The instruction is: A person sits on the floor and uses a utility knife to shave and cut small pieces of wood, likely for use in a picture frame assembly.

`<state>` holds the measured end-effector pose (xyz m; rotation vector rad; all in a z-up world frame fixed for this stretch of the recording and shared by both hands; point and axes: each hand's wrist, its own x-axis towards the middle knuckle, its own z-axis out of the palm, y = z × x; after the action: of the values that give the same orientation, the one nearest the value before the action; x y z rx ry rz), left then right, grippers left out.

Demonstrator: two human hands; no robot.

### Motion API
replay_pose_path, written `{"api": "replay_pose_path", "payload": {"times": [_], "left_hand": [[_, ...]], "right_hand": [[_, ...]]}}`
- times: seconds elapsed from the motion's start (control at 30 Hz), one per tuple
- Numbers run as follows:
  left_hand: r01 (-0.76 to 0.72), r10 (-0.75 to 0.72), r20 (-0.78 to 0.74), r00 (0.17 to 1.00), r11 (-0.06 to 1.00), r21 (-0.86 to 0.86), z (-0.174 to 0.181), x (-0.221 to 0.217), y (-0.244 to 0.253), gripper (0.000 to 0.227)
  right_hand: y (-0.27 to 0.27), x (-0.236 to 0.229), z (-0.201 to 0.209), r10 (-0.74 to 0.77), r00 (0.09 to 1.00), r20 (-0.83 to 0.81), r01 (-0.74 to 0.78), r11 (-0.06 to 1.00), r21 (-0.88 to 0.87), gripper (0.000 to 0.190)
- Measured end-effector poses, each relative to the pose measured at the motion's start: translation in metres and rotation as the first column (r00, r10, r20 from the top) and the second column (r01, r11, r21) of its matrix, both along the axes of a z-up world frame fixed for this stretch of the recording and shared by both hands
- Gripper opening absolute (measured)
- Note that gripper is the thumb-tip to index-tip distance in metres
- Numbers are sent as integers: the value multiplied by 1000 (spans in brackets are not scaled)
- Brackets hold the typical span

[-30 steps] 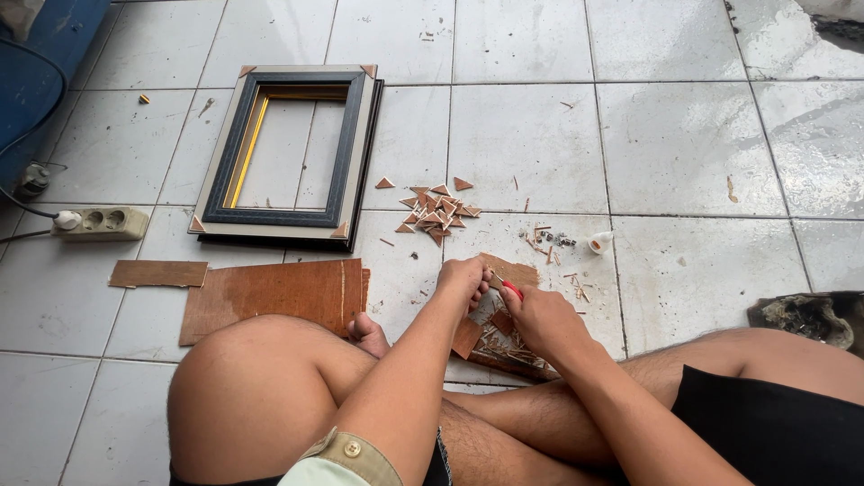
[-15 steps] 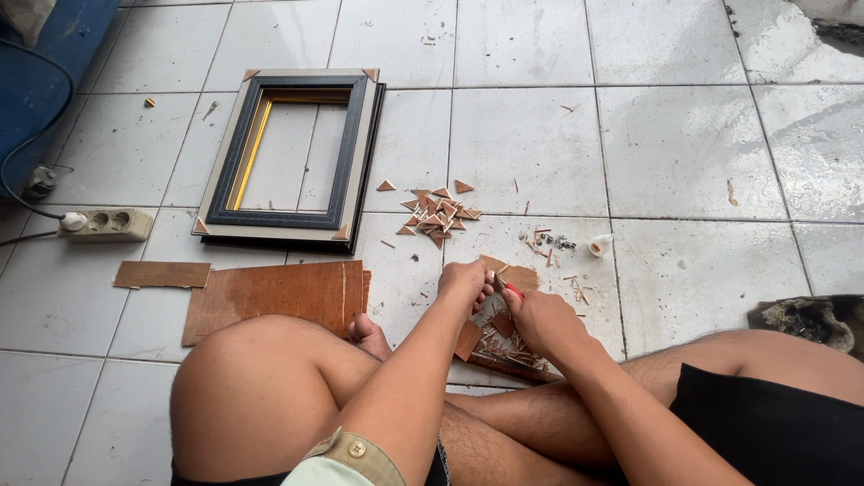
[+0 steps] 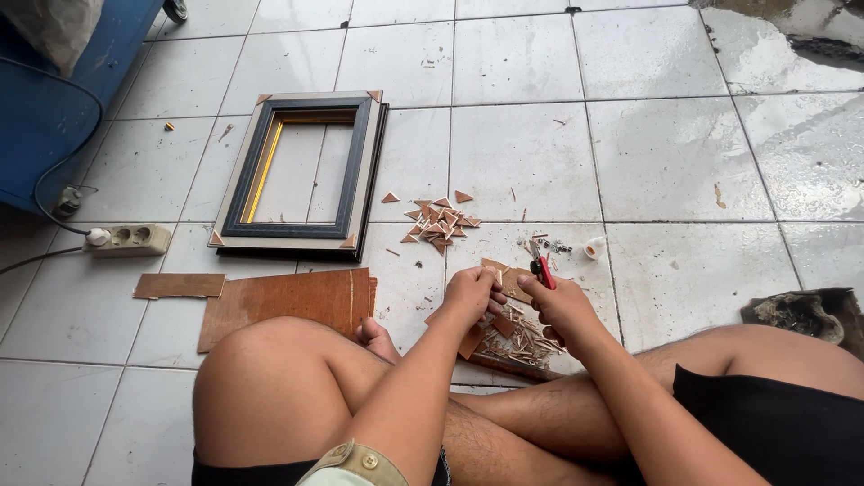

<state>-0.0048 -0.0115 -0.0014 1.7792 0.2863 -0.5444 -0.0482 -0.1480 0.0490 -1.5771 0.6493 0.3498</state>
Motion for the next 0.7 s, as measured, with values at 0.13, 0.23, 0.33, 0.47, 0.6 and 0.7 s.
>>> {"api": "replay_pose_path", "payload": {"times": [0.13, 0.23, 0.33, 0.47, 0.6, 0.7], "left_hand": [[86, -84, 24, 996, 987, -139, 34, -9, -6, 28], [96, -95, 16, 995, 973, -211, 46, -16, -7, 24], [91, -85, 40, 996, 979, -182, 38, -12, 0, 17], [-100, 119, 90, 989, 977, -189, 57, -6, 2, 20], [-274, 274, -26, 961, 962, 7, 68, 10, 21, 31], [-255, 262, -138, 955, 965, 67, 54, 21, 42, 36]], "right_hand": [[2, -3, 22, -71, 997, 17, 68, 988, 137, 34], [-4, -6, 11, -72, 997, 20, 68, 982, 174, 30], [-4, -10, 12, -74, 997, 17, 70, 982, 174, 28], [-6, -13, 15, -120, 993, 4, 117, 976, 185, 29], [-9, -9, 20, -194, 981, 17, 186, 962, 200, 27], [-9, -11, 50, -227, 973, 39, 214, 955, 204, 28]]}}
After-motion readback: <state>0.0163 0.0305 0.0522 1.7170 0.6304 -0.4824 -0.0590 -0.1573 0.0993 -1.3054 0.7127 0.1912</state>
